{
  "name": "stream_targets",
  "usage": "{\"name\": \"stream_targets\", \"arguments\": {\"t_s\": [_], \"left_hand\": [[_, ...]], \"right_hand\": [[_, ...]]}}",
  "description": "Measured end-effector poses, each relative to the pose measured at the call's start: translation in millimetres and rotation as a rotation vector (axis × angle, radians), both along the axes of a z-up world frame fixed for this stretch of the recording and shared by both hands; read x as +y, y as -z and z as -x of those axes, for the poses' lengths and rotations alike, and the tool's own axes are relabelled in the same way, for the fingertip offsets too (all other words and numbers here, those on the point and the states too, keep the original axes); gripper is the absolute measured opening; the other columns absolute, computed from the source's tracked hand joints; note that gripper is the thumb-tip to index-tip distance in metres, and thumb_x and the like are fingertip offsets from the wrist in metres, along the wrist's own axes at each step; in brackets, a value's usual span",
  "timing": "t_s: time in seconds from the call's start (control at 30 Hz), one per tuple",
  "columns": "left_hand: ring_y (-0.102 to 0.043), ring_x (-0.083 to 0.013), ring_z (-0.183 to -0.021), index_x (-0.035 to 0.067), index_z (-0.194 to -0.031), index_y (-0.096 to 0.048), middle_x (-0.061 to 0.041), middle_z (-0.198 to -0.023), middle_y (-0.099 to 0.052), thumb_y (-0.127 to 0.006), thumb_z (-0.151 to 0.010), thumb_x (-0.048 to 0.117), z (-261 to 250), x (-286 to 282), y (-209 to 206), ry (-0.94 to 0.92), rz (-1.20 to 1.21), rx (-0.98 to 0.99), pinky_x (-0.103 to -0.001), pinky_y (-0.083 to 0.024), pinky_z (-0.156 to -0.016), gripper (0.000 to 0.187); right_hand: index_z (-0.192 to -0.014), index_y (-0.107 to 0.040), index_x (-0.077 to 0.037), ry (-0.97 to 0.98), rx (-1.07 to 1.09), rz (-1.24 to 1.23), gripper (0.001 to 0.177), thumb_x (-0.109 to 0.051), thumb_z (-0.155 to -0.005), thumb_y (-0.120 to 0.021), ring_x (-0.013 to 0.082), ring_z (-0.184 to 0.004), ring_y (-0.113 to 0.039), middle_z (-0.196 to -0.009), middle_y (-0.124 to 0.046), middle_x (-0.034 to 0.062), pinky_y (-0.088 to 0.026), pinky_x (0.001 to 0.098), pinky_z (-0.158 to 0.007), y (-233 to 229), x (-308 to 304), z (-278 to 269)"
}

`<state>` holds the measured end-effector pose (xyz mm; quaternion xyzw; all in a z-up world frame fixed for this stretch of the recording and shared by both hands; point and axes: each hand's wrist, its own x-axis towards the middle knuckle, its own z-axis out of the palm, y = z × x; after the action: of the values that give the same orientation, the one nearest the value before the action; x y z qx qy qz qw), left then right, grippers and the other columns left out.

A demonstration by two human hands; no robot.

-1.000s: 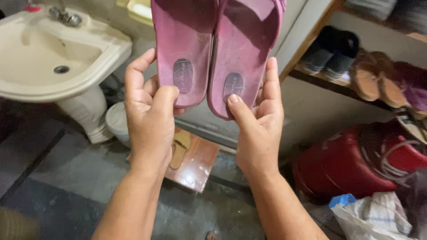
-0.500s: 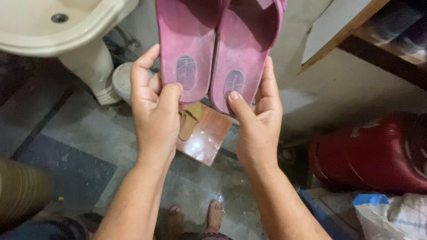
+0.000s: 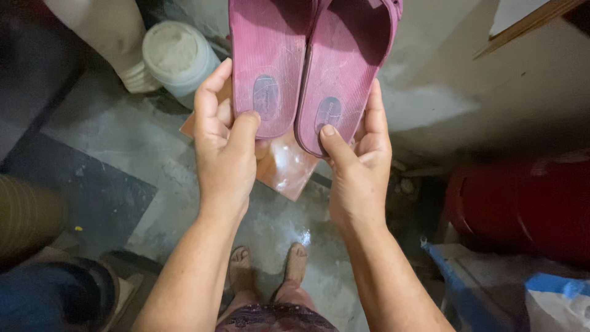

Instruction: The person removes several pairs of sandals and slippers from a wooden shoe rack, places them on a small wooden stool, and wipes the shelves with a patterned cloth. The person then wipes the sandals and slippers with the cloth before returning them to the rack.

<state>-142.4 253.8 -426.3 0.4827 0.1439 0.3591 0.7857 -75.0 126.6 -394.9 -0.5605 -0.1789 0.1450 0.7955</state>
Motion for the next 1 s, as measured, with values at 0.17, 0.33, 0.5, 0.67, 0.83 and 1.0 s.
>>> {"name": "stream_targets", "arguments": {"t_s": [0.17, 0.33, 0.5, 0.67, 0.83, 1.0], "left_hand": [[-0.063, -0.0053, -0.096, 0.010, -0.158, -0.038, -0.005, -0.133, -0.069, -0.047, -0.101, -0.006, -12, -2, 54, -0.035, 0.032, 0.047, -0.019, -0.049, -0.070, 0.059], [-0.066, -0.0050, -0.095, 0.014, -0.159, -0.035, -0.006, -0.124, -0.071, -0.047, -0.102, -0.005, -25, 2, 119, -0.056, -0.014, 0.056, -0.019, -0.052, -0.071, 0.060], [-0.063, -0.0047, -0.096, 0.015, -0.161, -0.037, -0.004, -0.129, -0.071, -0.048, -0.104, -0.006, -35, 9, 192, -0.052, -0.054, 0.100, -0.020, -0.050, -0.073, 0.062], [-0.064, -0.0044, -0.101, 0.017, -0.161, -0.035, -0.004, -0.134, -0.069, -0.047, -0.103, -0.005, -48, 11, 266, -0.024, -0.047, 0.138, -0.019, -0.051, -0.073, 0.063], [-0.065, -0.0049, -0.108, 0.018, -0.160, -0.033, -0.002, -0.143, -0.061, -0.048, -0.102, -0.005, -55, 7, 339, 0.006, -0.046, 0.234, -0.019, -0.053, -0.072, 0.064], [-0.066, -0.0074, -0.097, 0.025, -0.156, -0.034, -0.002, -0.128, -0.070, -0.052, -0.099, -0.002, -57, -1, 398, 0.100, 0.043, 0.484, -0.022, -0.054, -0.067, 0.066]], "right_hand": [[-0.166, -0.018, -0.004, -0.006, 0.016, 0.038, 0.084, 0.014, -0.092, -0.054, 0.0204, -0.133, -0.058, -0.158, -0.047, 0.0138, -0.053, 0.0354, -0.108, 51, 1, -13], [-0.167, -0.018, -0.002, -0.007, -0.007, 0.037, 0.085, 0.016, -0.093, -0.056, 0.0209, -0.136, -0.057, -0.157, -0.049, 0.0171, -0.051, 0.0334, -0.114, 115, 7, -26], [-0.168, -0.016, -0.006, -0.026, 0.076, -0.020, 0.086, 0.014, -0.095, -0.057, 0.0212, -0.136, -0.056, -0.158, -0.047, 0.0141, -0.053, 0.0355, -0.111, 190, 10, -37], [-0.167, -0.017, -0.011, 0.000, 0.135, 0.008, 0.086, 0.014, -0.095, -0.057, 0.0227, -0.133, -0.058, -0.157, -0.047, 0.0132, -0.056, 0.0389, -0.104, 267, 11, -49], [-0.166, -0.016, -0.014, 0.008, 0.207, 0.033, 0.086, 0.014, -0.095, -0.055, 0.0230, -0.131, -0.059, -0.158, -0.047, 0.0112, -0.059, 0.0378, -0.100, 341, 3, -53], [-0.164, -0.019, -0.015, 0.054, 0.291, 0.150, 0.085, 0.014, -0.092, -0.052, 0.0225, -0.130, -0.059, -0.156, -0.048, 0.0096, -0.059, 0.0374, -0.098, 406, -9, -55]]}}
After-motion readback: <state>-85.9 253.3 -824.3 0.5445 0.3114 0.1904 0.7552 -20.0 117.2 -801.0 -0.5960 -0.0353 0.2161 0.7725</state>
